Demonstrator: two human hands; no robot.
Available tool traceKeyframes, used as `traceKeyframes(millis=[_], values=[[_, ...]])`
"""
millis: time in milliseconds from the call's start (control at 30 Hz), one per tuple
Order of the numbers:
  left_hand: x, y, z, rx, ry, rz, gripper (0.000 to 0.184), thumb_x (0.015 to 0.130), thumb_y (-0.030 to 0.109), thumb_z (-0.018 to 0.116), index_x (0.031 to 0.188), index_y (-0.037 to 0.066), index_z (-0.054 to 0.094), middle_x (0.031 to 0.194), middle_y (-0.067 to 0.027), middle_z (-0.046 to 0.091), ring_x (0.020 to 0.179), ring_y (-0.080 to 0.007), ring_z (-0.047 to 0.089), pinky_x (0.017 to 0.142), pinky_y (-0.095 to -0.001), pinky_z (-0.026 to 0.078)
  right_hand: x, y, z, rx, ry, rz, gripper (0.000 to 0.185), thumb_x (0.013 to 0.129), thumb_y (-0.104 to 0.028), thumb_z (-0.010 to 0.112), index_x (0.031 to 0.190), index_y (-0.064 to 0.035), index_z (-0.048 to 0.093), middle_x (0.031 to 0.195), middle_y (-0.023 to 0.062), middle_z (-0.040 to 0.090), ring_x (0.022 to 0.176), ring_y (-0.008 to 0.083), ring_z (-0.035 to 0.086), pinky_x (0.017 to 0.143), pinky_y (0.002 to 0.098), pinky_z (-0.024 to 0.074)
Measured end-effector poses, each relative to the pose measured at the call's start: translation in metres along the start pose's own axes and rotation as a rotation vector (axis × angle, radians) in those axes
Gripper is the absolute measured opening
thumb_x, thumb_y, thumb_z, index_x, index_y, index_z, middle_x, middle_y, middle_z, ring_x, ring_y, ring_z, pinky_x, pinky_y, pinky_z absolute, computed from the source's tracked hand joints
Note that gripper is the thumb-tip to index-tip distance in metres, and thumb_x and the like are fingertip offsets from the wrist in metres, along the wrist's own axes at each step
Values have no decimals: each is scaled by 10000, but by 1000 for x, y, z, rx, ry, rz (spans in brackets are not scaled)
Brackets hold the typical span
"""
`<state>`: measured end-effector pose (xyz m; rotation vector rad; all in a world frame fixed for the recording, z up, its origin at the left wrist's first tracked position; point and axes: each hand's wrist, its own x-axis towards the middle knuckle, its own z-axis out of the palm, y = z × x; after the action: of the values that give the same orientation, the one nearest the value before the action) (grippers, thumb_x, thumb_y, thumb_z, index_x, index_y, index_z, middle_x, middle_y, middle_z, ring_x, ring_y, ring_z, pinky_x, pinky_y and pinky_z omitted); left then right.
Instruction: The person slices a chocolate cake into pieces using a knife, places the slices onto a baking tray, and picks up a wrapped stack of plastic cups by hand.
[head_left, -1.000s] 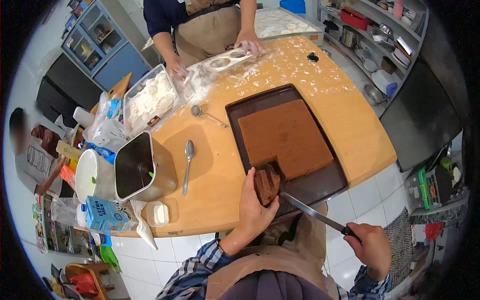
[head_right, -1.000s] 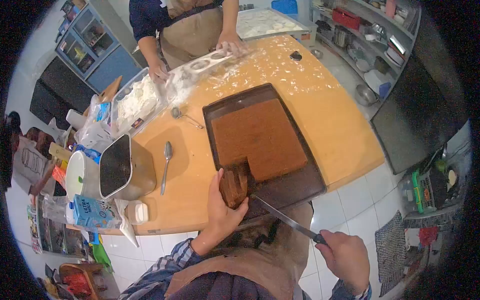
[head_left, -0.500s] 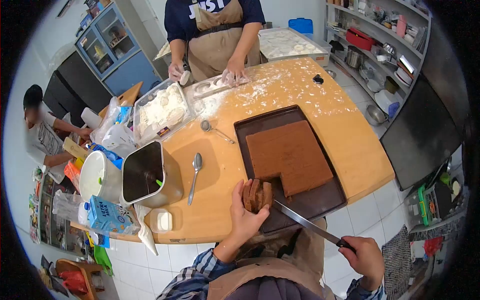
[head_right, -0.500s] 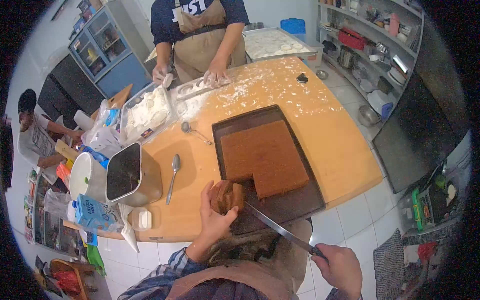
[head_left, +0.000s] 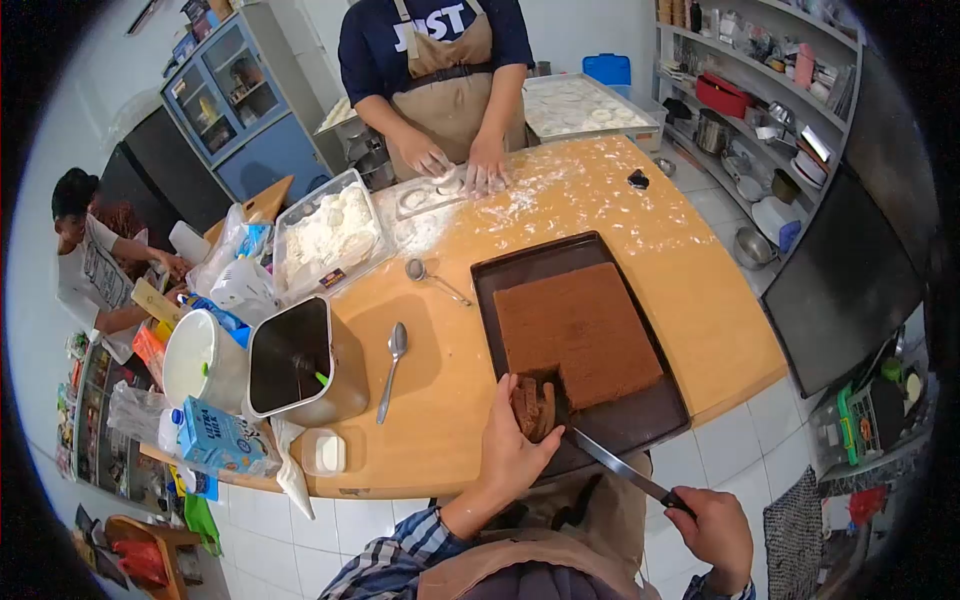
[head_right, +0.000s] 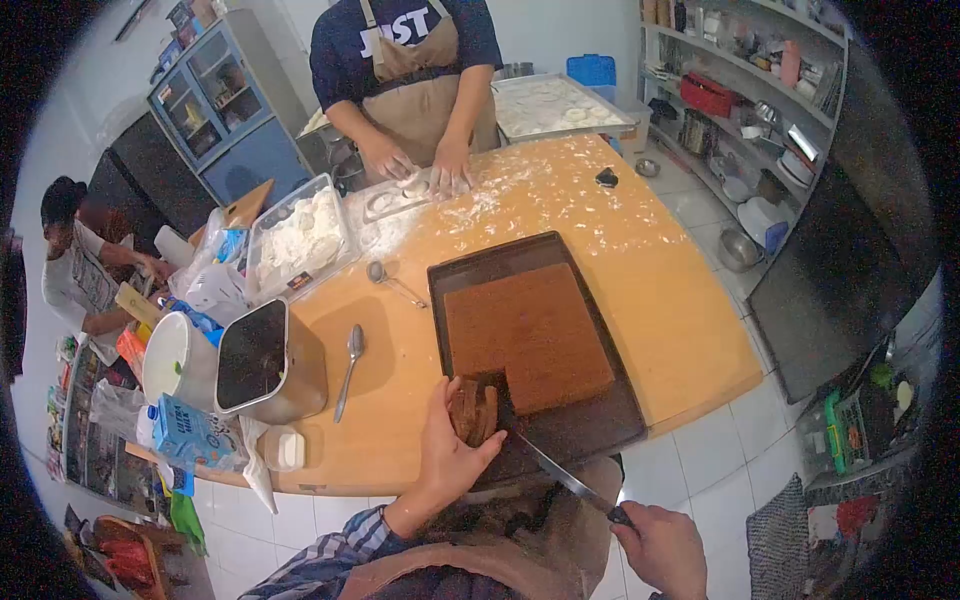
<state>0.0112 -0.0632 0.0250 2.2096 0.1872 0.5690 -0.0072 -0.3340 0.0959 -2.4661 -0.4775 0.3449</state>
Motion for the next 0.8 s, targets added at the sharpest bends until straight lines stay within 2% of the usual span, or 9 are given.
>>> traceKeyframes(millis=[167, 267, 367, 400, 500, 567, 633, 700, 800], values=[[2, 1, -3, -11, 11, -19, 840, 695, 86, 746, 1343, -71, 237, 1296, -266, 437, 1193, -335, 477, 981, -360, 403, -2, 5, 1, 2, 0, 8, 207, 746, -136, 683, 894, -1, 631, 755, 160, 640, 689, 351, 613, 602, 391, 480], [2, -12, 3, -198, 84, -78, 790, 704, 41, 730, 1324, -40, 248, 1244, -229, 479, 1158, -305, 498, 968, -369, 415, -5, 0, -12, 33, -35, 55, 210, 733, -113, 688, 892, 12, 632, 739, 167, 637, 665, 348, 614, 587, 368, 479], [3, -29, -6, -524, 54, -238, 737, 708, 1, 707, 1309, -12, 280, 1238, -203, 491, 1132, -294, 518, 939, -376, 452, -13, 8, -16, 123, 61, 24, 221, 721, -75, 684, 915, 19, 635, 695, 169, 621, 609, 307, 612, 568, 349, 473], [6, -17, -17, -827, 56, -428, 678, 711, 0, 702, 1275, -21, 325, 1238, -168, 483, 1119, -265, 516, 930, -365, 460, -15, 6, -19, 149, 68, 45, 214, 721, -59, 677, 914, 25, 638, 674, 155, 615, 595, 273, 605, 560, 333, 471], [17, -20, -42, -1034, 127, -567, 602, 724, -48, 659, 1245, -11, 359, 1175, -143, 498, 1082, -262, 533, 898, -380, 490, -20, 7, -28, 268, 55, 121, 219, 733, -11, 640, 946, 41, 633, 638, 109, 595, 564, 174, 578, 538, 283, 462], [35, -36, -57, -1090, 147, -491, 535, 730, -56, 640, 1206, -5, 402, 1145, -130, 497, 1062, -257, 543, 886, -378, 497, -26, 18, -29, 402, 0, 189, 259, 759, 20, 596, 1015, 51, 614, 650, 72, 582, 560, 114, 550, 528, 248, 454], [64, -26, -71, -1029, 243, -348, 535, 729, -37, 654, 1201, -4, 403, 1137, -123, 494, 1050, -244, 541, 882, -378, 493, -28, 24, -26, 368, 44, 137, 266, 815, -74, 596, 1059, 31, 614, 660, 43, 536, 566, 105, 488, 518, 243, 424], [102, -33, -73, -892, 359, -226, 564, 723, 2, 686, 1208, -6, 398, 1126, -118, 499, 1017, -228, 545, 853, -353, 493, -30, 24, -25, 366, 63, 128, 270, 845, -120, 595, 1073, 24, 612, 665, 27, 514, 567, 97, 455, 511, 240, 407], [162, -36, -72, -696, 364, -115, 627, 704, 55, 729, 1222, -18, 384, 1127, -146, 492, 999, -222, 534, 822, -327, 486, -31, 19, -23, 405, 62, 148, 255, 848, -115, 591, 1056, 31, 608, 666, 21, 516, 562, 88, 450, 507, 238, 403]])
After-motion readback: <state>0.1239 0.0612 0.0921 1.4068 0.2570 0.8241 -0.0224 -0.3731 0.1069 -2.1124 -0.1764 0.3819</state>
